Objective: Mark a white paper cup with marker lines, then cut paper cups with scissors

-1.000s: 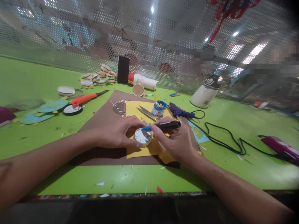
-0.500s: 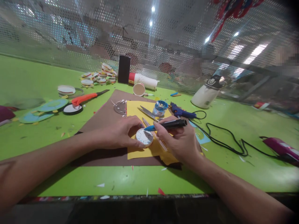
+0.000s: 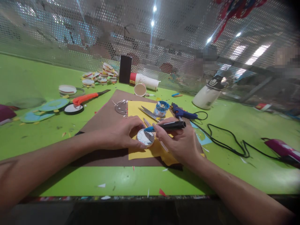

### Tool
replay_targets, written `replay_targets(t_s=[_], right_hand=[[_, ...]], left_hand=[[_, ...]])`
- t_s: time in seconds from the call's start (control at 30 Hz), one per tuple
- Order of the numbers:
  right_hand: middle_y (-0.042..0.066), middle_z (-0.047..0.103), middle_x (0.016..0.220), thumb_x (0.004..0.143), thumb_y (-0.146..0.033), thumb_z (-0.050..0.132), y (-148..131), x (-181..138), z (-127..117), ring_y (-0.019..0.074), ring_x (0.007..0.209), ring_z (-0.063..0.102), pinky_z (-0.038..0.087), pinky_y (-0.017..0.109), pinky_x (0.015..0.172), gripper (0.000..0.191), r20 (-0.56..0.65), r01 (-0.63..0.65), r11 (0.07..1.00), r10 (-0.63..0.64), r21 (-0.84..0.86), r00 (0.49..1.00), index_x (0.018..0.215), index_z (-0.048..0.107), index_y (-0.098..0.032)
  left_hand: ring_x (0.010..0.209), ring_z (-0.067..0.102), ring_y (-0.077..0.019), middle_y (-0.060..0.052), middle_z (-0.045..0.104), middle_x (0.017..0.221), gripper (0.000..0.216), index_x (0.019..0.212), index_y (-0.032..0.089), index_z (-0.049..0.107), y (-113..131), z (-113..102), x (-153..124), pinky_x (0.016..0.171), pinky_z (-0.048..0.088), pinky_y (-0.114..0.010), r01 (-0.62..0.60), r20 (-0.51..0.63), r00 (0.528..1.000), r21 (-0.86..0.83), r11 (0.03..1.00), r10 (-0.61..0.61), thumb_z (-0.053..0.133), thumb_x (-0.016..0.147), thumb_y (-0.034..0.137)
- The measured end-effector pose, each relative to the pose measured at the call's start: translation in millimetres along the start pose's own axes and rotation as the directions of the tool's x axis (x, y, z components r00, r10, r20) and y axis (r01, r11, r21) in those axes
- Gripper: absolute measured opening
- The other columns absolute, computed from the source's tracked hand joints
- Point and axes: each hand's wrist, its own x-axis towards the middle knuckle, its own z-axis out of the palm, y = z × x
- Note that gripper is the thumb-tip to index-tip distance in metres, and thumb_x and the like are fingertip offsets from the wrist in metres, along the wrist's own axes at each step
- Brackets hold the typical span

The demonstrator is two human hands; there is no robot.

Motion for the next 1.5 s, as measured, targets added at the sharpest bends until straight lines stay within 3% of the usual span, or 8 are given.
replay_targets(t_s=[0.33,0.5,0.67,0.77,0.9,1.1,1.5], right_hand=[[0.000,0.070,0.064,0.085,-0.029,0.070,0,0,1,0.0128,0.054,0.063,0.051,0.024,0.054,0.015,0.003,-0.011,1.000,0.011,-0.004,1.000,0.076,0.068,-0.017],[0.001,0.071,0.067,0.086,-0.031,0.068,1,-2,0,0.0142,0.058,0.064,0.052,0.026,0.057,0.016,0.062,-0.034,0.999,0.033,0.018,0.998,0.078,0.067,-0.018],[0.003,0.072,0.069,0.086,-0.025,0.066,-7,-1,-3,0.0139,0.060,0.063,0.049,0.024,0.057,0.013,0.119,0.057,0.997,-0.050,-0.056,0.992,0.075,0.067,-0.018],[0.001,0.070,0.065,0.085,-0.023,0.067,-10,0,-3,0.0121,0.056,0.061,0.047,0.023,0.055,0.012,0.125,0.099,0.991,-0.088,-0.085,0.988,0.075,0.067,-0.018],[0.002,0.070,0.066,0.086,-0.023,0.067,-8,-1,-3,0.0133,0.058,0.063,0.049,0.024,0.056,0.011,0.095,0.079,0.995,-0.073,-0.067,0.993,0.076,0.067,-0.018],[0.002,0.069,0.070,0.085,-0.027,0.068,-5,-2,-5,0.0147,0.060,0.065,0.053,0.027,0.060,0.011,-0.069,0.065,0.998,-0.067,-0.023,0.995,0.080,0.066,-0.019],[0.000,0.066,0.062,0.086,-0.028,0.066,-5,2,-1,0.0124,0.052,0.061,0.049,0.023,0.050,0.018,-0.005,0.025,0.998,-0.025,-0.059,1.000,0.071,0.064,-0.018]], left_hand=[[0.098,0.056,-0.0242,-0.006,0.062,0.106,0.045,0.108,0.018,0.060,0,1,1,0.084,0.044,-0.036,0.001,0.002,1.000,0.002,1.000,-0.001,0.073,0.076,0.047],[0.096,0.056,-0.0227,-0.005,0.062,0.104,0.043,0.107,0.018,0.062,2,0,0,0.082,0.044,-0.034,-0.005,0.005,1.000,0.011,1.000,0.005,0.074,0.075,0.044],[0.091,0.055,-0.0212,-0.004,0.062,0.100,0.041,0.107,0.019,0.062,1,1,0,0.077,0.044,-0.032,0.014,0.002,1.000,0.031,0.999,-0.014,0.073,0.076,0.043],[0.096,0.056,-0.0216,-0.004,0.063,0.105,0.043,0.113,0.021,0.061,-2,0,1,0.082,0.044,-0.032,-0.039,0.013,0.999,0.021,0.999,0.039,0.071,0.078,0.044],[0.103,0.057,-0.0210,-0.004,0.062,0.112,0.040,0.118,0.024,0.062,-3,-3,1,0.090,0.043,-0.031,-0.119,0.049,0.992,0.003,0.993,0.119,0.069,0.083,0.041],[0.093,0.057,-0.0196,-0.003,0.062,0.103,0.038,0.105,0.022,0.067,-1,-3,0,0.081,0.044,-0.030,-0.101,0.034,0.994,-0.011,0.995,0.102,0.069,0.082,0.052],[0.104,0.058,-0.0234,-0.004,0.064,0.111,0.038,0.107,0.024,0.066,-9,1,3,0.091,0.045,-0.034,-0.112,0.008,0.994,-0.046,0.993,0.113,0.071,0.079,0.049]])
